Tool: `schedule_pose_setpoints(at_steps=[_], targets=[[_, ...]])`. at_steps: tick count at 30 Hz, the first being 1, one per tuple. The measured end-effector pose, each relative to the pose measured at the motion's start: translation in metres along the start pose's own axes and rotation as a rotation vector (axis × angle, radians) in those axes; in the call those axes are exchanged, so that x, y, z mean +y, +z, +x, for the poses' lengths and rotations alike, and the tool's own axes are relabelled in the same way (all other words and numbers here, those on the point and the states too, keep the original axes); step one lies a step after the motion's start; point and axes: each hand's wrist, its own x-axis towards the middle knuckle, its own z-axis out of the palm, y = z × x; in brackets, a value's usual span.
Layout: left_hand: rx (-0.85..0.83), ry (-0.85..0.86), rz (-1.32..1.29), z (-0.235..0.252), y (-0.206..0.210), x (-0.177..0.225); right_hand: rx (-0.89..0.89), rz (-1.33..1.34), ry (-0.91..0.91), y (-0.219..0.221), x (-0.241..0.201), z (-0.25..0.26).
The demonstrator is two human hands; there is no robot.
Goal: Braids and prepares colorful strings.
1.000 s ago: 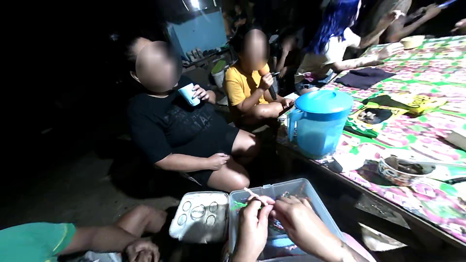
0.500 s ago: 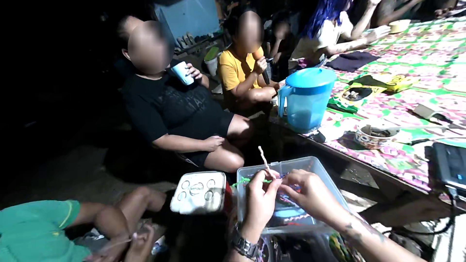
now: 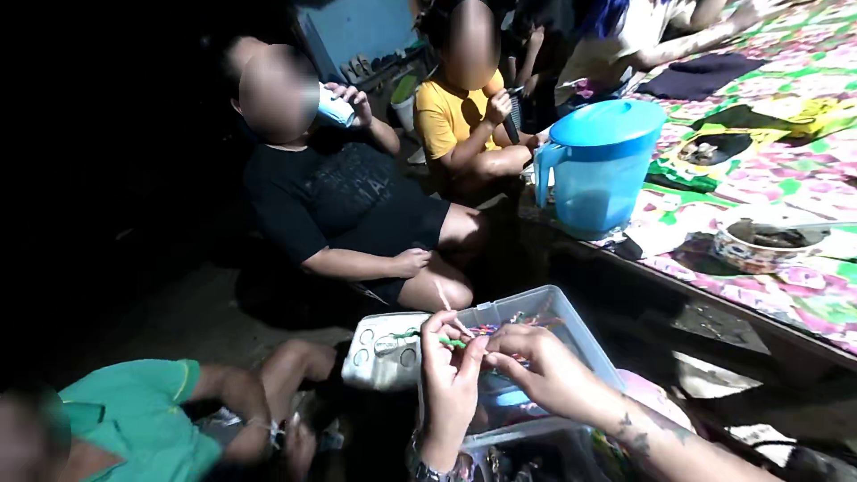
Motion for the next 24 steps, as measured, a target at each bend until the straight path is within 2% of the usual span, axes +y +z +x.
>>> schedule_pose_setpoints(at_steps=[4, 11, 18, 20, 23, 24], targets=[[0.033, 0.032, 0.150, 0.003, -0.015, -0.006, 0.027, 0.102, 0.042, 0.017, 0.006, 0.019], [-0.033, -0.086, 0.238, 0.006, -0.027, -0.009, 0.044, 0.260, 0.189, 0.029, 0.012, 0.033], [0.034, -0.067, 0.230, 0.010, -0.023, -0.006, 0.106, -0.200, -0.086, 0.027, 0.012, 0.025], [-0.014, -0.078, 0.171, 0.009, -0.019, -0.006, 0.038, -0.061, -0.007, 0.016, 0.010, 0.023], [-0.089, -0.097, 0.055, 0.009, -0.013, -0.006, -0.172, 0.414, 0.296, -0.004, 0.005, 0.025], [-0.118, -0.099, 0.021, 0.010, -0.011, -0.006, -0.213, 0.523, 0.341, -0.008, 0.006, 0.025]])
